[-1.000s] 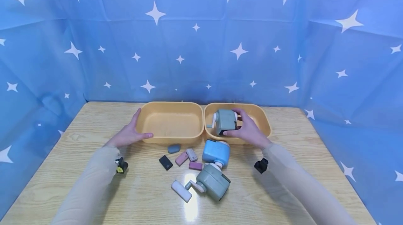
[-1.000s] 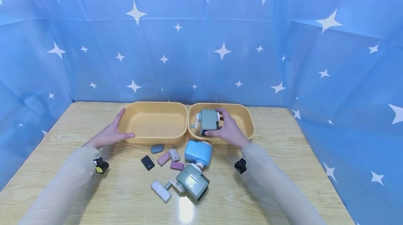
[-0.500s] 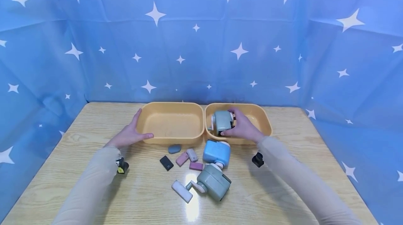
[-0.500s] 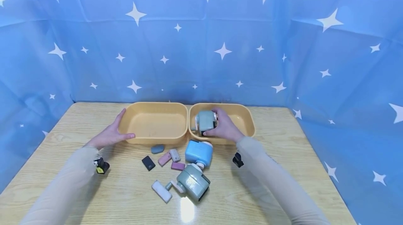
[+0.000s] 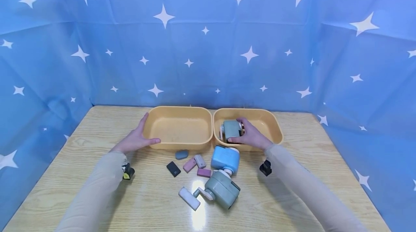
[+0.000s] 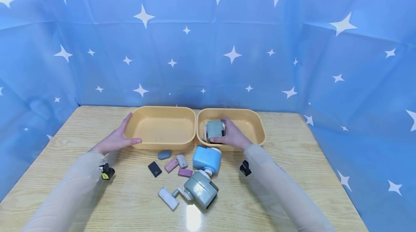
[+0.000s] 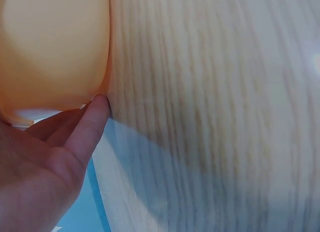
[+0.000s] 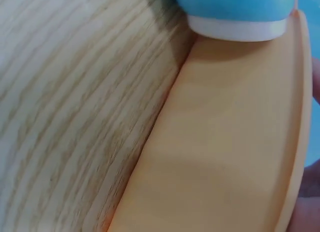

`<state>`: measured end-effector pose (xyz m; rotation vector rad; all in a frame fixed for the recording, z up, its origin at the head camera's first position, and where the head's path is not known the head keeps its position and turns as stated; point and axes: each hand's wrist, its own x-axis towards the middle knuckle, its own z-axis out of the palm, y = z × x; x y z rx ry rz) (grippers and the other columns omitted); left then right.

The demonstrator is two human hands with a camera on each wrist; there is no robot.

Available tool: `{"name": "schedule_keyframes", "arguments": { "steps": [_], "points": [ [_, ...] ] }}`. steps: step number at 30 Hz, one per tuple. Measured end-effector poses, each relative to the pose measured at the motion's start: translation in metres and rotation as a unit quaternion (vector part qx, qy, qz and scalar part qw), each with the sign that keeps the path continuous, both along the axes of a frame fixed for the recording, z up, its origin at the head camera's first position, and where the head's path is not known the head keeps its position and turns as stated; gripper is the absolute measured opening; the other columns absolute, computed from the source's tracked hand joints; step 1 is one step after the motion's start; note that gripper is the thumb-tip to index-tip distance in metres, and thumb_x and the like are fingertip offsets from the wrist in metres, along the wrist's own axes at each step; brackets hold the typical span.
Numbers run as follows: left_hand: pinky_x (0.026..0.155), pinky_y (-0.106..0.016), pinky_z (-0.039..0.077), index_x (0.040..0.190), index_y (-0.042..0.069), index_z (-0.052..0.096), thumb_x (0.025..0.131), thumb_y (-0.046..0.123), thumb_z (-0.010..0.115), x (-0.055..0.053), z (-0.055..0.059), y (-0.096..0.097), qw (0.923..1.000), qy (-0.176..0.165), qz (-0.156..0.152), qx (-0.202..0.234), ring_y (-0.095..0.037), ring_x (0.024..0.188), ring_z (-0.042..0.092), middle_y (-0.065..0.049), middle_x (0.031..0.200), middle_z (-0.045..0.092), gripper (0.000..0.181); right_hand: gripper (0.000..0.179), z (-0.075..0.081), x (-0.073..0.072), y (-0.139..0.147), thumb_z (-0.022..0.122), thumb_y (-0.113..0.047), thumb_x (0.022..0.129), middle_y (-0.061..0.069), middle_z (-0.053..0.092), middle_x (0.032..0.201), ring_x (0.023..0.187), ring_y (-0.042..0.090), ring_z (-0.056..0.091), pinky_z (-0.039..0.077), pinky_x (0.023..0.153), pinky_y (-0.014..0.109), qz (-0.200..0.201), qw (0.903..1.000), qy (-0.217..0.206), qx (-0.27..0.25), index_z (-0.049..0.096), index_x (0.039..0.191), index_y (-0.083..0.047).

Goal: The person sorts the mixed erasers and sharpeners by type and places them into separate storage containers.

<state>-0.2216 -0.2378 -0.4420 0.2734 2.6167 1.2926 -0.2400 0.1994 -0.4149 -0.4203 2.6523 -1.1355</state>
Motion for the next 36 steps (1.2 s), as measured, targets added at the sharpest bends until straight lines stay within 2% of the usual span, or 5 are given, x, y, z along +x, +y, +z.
{"name": "schedule_keyframes", "arguments": {
  "steps": [8,14,21,29,36],
  "points": [
    [0.107,-0.063,0.021,0.154,0.015,-0.015,0.08,0.041,0.078,-0.001,0.0,0.003,1.0,-0.002,-0.001,-0.004,-0.055,0.132,0.026,-0.037,0.152,0.011,0.122,0.092,0.012,0.009,0.005,0.078,-0.033,0.082,0.021,0.031,0.15,0.132,0.042,0.034,0.034,0.105,0.056,-0.001,0.9988,0.049,-0.001,0.025,0.149,0.0],
    [0.107,-0.065,0.019,0.153,0.015,-0.018,0.08,0.045,0.076,0.001,0.002,0.003,0.9999,-0.006,-0.003,-0.014,-0.055,0.134,0.022,-0.036,0.152,0.008,0.123,0.091,0.021,0.018,0.012,0.077,-0.033,0.083,0.02,0.029,0.151,0.133,0.044,0.032,0.033,0.105,0.057,0.011,0.9983,0.056,-0.009,0.024,0.15,-0.001],
    [0.108,-0.065,0.015,0.152,0.014,-0.02,0.083,0.042,0.075,0.003,0.003,0.002,0.9998,-0.008,-0.005,-0.02,-0.054,0.136,0.016,-0.032,0.154,0.002,0.12,0.088,0.025,0.026,0.02,0.078,-0.031,0.083,0.021,0.031,0.15,0.132,0.044,0.036,0.033,0.106,0.055,0.033,0.9966,0.066,-0.037,0.027,0.148,-0.002],
    [0.108,-0.065,0.017,0.152,0.013,-0.019,0.083,0.039,0.076,0.003,0.001,0.001,0.9999,-0.006,-0.011,-0.008,-0.053,0.136,0.017,-0.03,0.155,0.0,0.121,0.084,0.029,0.041,0.023,0.08,-0.026,0.081,0.021,0.036,0.146,0.128,0.043,0.041,0.036,0.105,0.053,0.062,0.993,0.093,-0.038,0.033,0.145,-0.002],
    [0.109,-0.064,0.016,0.152,0.015,-0.02,0.082,0.041,0.076,0.001,0.001,0.001,0.9999,-0.005,-0.012,-0.009,-0.053,0.137,0.015,-0.03,0.156,-0.002,0.122,0.075,0.031,0.051,0.021,0.081,-0.016,0.08,0.018,0.041,0.143,0.126,0.038,0.045,0.039,0.104,0.048,0.071,0.9883,0.109,-0.079,0.039,0.141,0.001]
  ]
}}
